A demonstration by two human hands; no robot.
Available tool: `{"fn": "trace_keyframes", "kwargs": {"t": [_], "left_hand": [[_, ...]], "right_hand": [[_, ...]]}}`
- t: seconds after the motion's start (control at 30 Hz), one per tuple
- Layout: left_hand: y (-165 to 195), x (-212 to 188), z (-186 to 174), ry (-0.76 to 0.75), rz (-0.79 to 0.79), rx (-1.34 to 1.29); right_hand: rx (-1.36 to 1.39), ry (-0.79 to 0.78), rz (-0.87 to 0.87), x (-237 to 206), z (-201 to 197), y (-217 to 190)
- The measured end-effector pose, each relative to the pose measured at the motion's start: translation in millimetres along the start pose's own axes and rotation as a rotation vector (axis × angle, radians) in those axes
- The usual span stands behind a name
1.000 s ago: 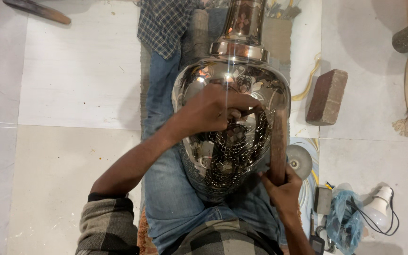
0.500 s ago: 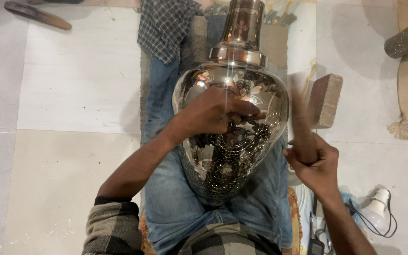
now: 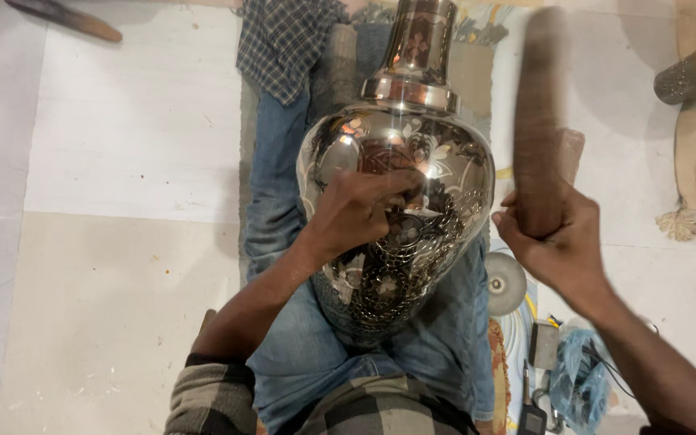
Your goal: The person sits on the floor with a large engraved metal vase braced between their legs and on their lap. They hold a small punch against the vase surface with one hand and strike it with a wooden mallet in the other hand, working the decorative pattern across the vase body and rotating the vase to reach new areas.
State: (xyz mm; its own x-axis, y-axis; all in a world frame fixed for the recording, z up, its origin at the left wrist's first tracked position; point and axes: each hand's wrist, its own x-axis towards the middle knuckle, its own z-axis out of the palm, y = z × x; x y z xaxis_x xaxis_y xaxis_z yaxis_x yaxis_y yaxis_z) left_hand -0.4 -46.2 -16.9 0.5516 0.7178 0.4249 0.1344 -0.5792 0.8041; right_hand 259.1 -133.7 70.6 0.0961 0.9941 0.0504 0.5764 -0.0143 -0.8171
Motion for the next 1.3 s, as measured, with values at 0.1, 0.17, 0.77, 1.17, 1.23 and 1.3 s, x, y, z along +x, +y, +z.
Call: {"fn": "trace_keyframes", "kwargs": {"t": [0.1, 0.17, 0.77, 1.17, 1.23, 1.3], "left_hand": [[-2.2, -6.4, 7.5, 0.095, -0.016, 0.058], [0.5, -12.4, 10.4, 0.164, -0.008, 0.027], [13.2, -25.3, 50.7, 0.575, -0.135, 0.142], [28.5, -24.2, 66.1, 0.809, -0.194, -0.027], [29.2, -24.9, 65.4, 0.791, -0.212, -0.011], [28.2, -27.1, 62.9, 0.763, -0.18, 0.043]], "right_hand": [[-0.648, -0.233, -0.05, 16.1, -17.2, -19.7], [-0.511, -0.208, -0.012, 24.9, -18.5, -31.6], [-0.734, -0.403, -0.111, 60.4, -3.3, -95.2], [-1.048, -0.521, -0.218, 64.2, -2.8, -112.7], [-1.001, -0.514, -0.226, 61.7, 0.9, -115.4], [-0.776, -0.454, -0.168, 57.8, 5.2, -113.0]]}}
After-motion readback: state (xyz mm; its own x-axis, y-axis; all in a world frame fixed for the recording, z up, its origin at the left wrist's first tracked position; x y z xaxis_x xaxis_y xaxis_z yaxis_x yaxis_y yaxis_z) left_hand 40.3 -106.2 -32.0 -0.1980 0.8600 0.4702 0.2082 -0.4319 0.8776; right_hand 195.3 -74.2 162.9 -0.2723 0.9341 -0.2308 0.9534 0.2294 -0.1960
